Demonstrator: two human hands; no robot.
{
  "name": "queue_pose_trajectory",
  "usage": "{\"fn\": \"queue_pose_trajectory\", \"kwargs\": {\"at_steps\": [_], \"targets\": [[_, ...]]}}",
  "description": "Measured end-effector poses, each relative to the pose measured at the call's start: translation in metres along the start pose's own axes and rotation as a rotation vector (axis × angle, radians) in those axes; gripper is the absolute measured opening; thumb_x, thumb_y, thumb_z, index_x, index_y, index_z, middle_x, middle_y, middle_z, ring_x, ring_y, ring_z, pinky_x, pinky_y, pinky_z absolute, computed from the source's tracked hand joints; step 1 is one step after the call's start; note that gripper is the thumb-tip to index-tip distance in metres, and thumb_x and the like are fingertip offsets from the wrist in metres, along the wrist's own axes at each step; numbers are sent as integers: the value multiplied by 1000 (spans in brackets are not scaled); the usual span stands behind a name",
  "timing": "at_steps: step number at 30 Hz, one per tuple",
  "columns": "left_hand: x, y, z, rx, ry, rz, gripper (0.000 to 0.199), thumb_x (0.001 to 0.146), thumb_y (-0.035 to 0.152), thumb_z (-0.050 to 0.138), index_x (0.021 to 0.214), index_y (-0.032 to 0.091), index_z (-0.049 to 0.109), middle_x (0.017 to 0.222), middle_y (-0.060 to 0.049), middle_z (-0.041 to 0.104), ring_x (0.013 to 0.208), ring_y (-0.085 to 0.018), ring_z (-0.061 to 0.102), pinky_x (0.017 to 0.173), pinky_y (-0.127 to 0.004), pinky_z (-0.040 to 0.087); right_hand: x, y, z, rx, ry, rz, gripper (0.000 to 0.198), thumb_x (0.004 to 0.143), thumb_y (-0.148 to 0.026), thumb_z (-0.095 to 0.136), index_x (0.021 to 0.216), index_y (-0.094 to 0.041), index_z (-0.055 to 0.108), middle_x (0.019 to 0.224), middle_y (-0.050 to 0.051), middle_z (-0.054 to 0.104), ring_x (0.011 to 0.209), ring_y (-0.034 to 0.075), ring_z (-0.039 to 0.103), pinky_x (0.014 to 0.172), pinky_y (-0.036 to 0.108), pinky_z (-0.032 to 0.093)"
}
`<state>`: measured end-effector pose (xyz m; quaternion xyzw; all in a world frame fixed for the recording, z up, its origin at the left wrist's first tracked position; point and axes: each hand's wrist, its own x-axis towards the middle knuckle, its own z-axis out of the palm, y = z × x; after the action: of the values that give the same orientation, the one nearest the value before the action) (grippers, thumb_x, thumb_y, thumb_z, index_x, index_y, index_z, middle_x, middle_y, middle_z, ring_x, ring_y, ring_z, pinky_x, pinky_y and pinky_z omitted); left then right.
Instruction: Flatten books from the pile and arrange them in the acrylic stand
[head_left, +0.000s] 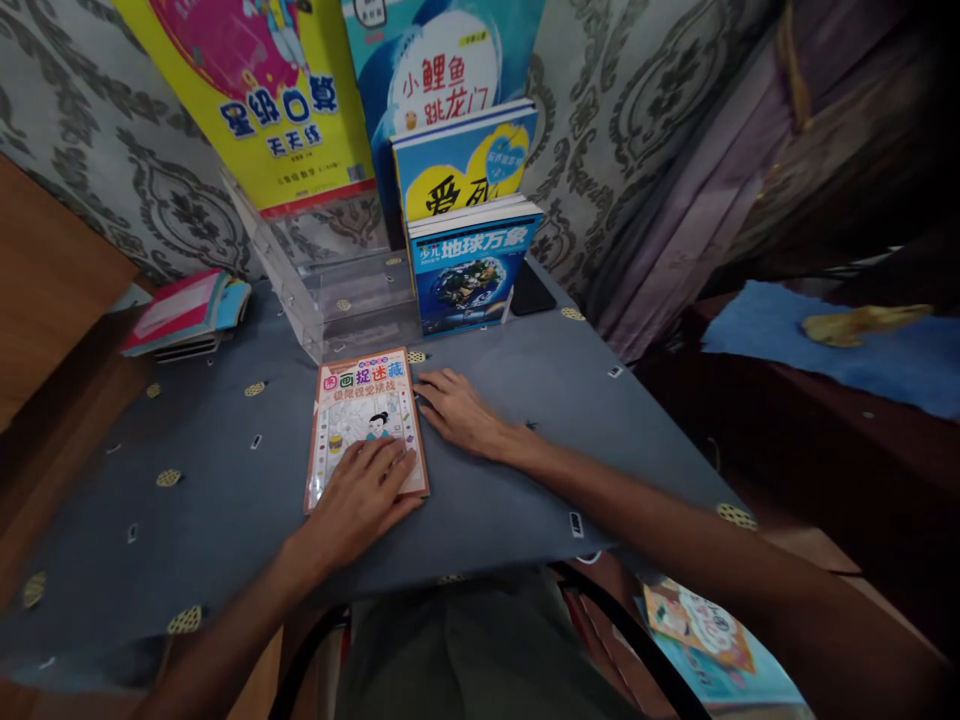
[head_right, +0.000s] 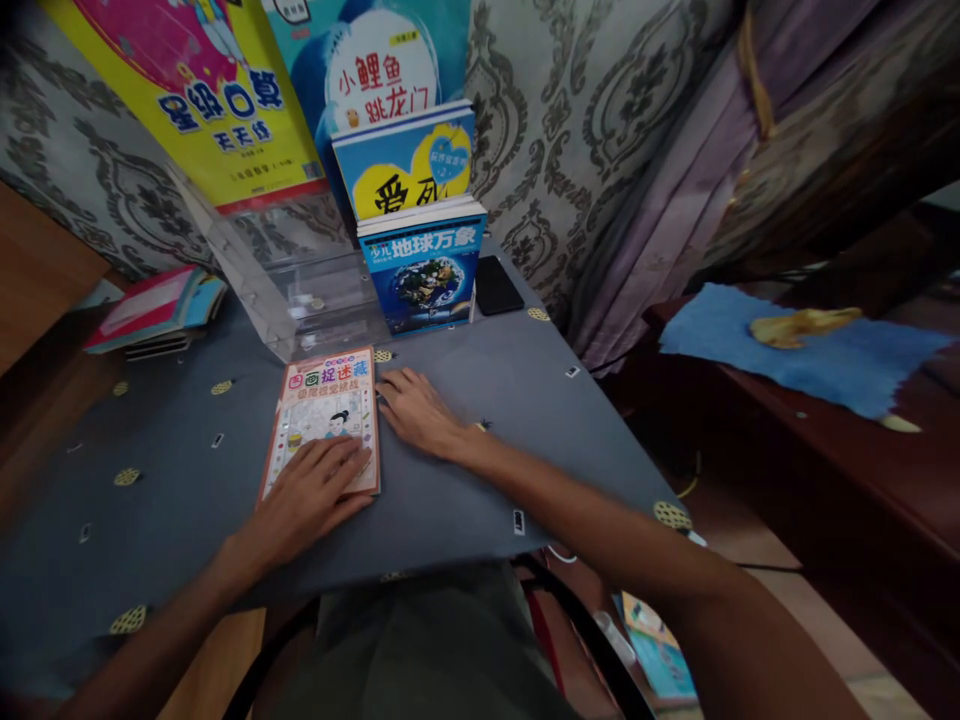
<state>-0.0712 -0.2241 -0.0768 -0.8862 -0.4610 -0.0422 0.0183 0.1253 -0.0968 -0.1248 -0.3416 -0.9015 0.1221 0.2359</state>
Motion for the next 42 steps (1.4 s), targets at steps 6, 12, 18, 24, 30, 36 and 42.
{"fn": "queue_pose_trajectory", "kwargs": {"at_steps": [6, 12, 18, 24, 30, 36, 42], "targets": [[-2, 1, -4, -81, 91, 18, 30, 102, 37, 48, 118, 18, 65, 123, -9, 69, 115, -25, 62, 99, -43, 51, -16, -15, -8, 214, 67, -87, 27, 100, -22, 46, 114, -16, 68, 119, 14, 67, 110, 25, 59, 99, 44, 48], [-3, -2, -4, -207, 134, -11, 30, 104, 32, 43, 121, 21, 66, 122, -8, 69, 113, -24, 61, 97, -45, 50, -16, -21, -8, 276, 39, -116, 19, 98, -19, 51, 97, -16, 69, 103, 10, 69, 98, 23, 61, 92, 40, 51], [-3, -3, -3, -283, 170, -20, 33, 104, 26, 41, 124, 22, 66, 119, -8, 69, 111, -24, 60, 97, -45, 48, -15, -19, -7, 310, 31, -171, 18, 98, -18, 52, 92, -17, 69, 98, 9, 69, 93, 21, 62, 88, 39, 52], [-3, 0, -3, -269, 157, -23, 34, 103, 23, 40, 128, 20, 64, 122, -9, 68, 113, -24, 58, 98, -46, 46, -17, -20, -8, 316, -4, -154, 15, 97, -22, 54, 95, -17, 69, 99, 9, 68, 97, 22, 62, 91, 40, 51], [-6, 2, -1, -237, 138, -27, 29, 102, 26, 46, 120, 20, 67, 125, -9, 67, 116, -26, 56, 101, -49, 44, -23, -30, -16, 260, -74, -113, 38, 96, -46, 59, 119, -16, 63, 114, 12, 64, 106, 26, 57, 95, 46, 48], [-12, -4, 2, -261, 141, 12, 33, 101, 20, 45, 129, 20, 62, 131, -9, 65, 122, -24, 55, 106, -48, 42, -30, -34, -16, 163, -144, -101, 79, 83, -68, 65, 142, -19, 48, 130, 15, 56, 115, 32, 52, 97, 52, 46], [-13, -24, 10, -301, 177, -42, 35, 101, 20, 43, 130, 25, 62, 132, -9, 64, 124, -23, 55, 106, -46, 44, -28, -33, -19, 166, -211, -103, 91, 75, -72, 71, 147, -22, 44, 136, 15, 53, 123, 35, 48, 102, 54, 43]]}}
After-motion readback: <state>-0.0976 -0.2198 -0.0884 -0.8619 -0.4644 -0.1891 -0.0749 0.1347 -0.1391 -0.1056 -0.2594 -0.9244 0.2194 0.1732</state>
